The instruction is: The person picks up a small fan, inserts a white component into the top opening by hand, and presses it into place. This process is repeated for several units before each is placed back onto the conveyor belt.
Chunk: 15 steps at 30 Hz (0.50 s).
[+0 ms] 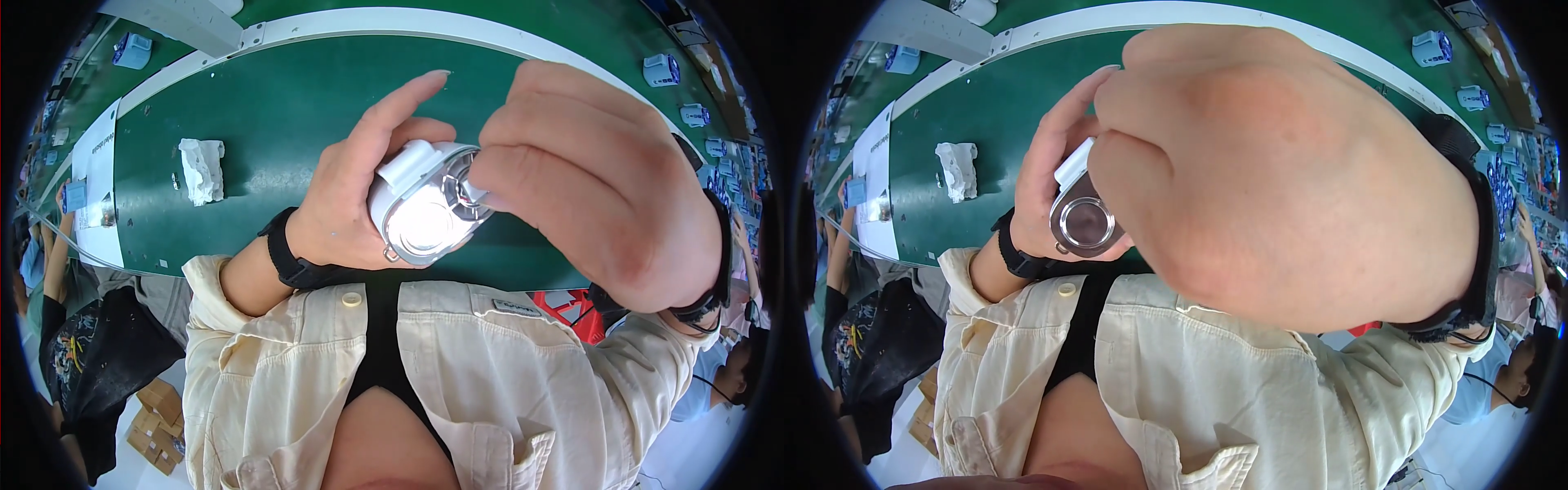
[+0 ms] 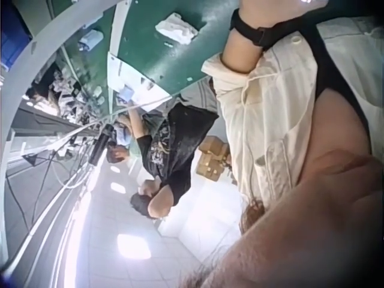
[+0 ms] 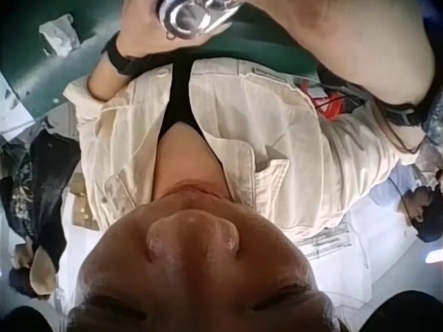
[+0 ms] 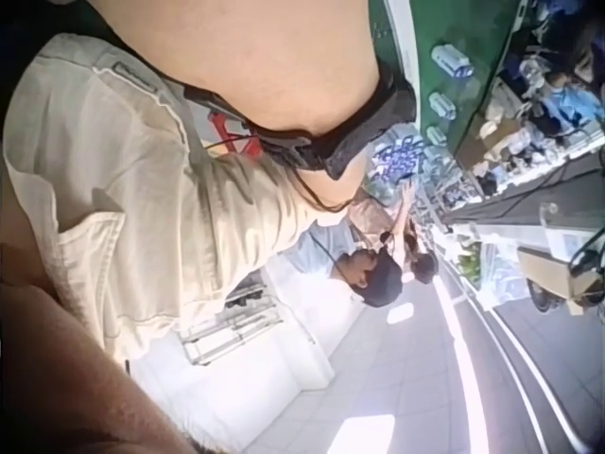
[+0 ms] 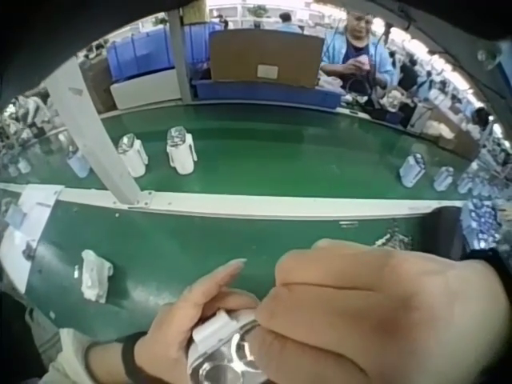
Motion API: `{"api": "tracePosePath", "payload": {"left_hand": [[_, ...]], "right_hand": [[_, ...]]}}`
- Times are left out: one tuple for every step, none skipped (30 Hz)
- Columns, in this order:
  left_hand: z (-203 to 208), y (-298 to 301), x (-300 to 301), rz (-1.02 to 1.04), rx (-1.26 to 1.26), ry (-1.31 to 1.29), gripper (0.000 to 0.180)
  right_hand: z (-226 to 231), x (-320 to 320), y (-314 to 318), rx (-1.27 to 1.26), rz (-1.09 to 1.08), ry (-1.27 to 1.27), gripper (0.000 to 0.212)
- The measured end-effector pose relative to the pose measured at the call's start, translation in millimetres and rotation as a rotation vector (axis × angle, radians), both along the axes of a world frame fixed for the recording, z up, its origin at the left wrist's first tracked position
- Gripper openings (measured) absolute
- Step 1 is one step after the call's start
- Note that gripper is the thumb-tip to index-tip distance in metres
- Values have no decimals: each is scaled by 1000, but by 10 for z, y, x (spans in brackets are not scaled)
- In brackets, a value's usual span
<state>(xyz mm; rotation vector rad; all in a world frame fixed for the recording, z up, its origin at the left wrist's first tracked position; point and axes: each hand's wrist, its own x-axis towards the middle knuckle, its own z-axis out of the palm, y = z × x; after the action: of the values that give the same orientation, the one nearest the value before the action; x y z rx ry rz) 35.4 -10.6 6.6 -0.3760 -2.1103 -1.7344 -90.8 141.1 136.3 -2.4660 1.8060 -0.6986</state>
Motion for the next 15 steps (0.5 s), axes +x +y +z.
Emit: {"api": "tracePosePath", "payload": {"left_hand": [[-6, 2, 3, 14, -26, 0, 106], [-11, 4, 4, 28, -52, 1, 105], [-13, 3, 1, 42, -79, 2, 105], [-13, -1, -5, 41, -80, 3, 105], [-12, 0, -9, 46, -94, 12, 104], [-9, 0, -15, 51, -108, 22, 104], [-3, 1, -22, 56, -122, 33, 103], [-1, 4, -26, 53, -123, 37, 103], [-6, 8, -30, 53, -109, 29, 104], [-15, 1, -30, 56, -100, 20, 104], [-20, -6, -33, 59, -91, 12, 104], [-16, -3, -30, 59, -97, 18, 104], [-6, 11, -18, 49, -61, 30, 104], [3, 24, -6, 40, -26, 41, 105], [7, 37, -8, 30, 14, 55, 105]], "right_hand": [[-10, 3, 6, 6, -24, -8, 33], [-28, 2, 17, 6, -24, -8, 33], [-55, -2, 35, 9, -44, -19, 32], [-89, -7, 57, 11, -64, -29, 32], [-123, -6, 91, 13, -86, -38, 32], [-157, -6, 124, 15, -107, -47, 31], [-188, -6, 155, 16, -129, -55, 31], [-212, -7, 180, 17, -151, -63, 31], [-226, -7, 198, 18, -174, -69, 31], [-242, -12, 195, 12, -174, -65, 31], [-254, -20, 190, -12, -173, -111, 30], [-259, -30, 182, -35, -171, -155, 30], [-252, -42, 172, -60, -168, -199, 29], [-228, -73, 187, -67, -165, -194, 29], [-181, -123, 238, -11, -188, -305, 28]]}}
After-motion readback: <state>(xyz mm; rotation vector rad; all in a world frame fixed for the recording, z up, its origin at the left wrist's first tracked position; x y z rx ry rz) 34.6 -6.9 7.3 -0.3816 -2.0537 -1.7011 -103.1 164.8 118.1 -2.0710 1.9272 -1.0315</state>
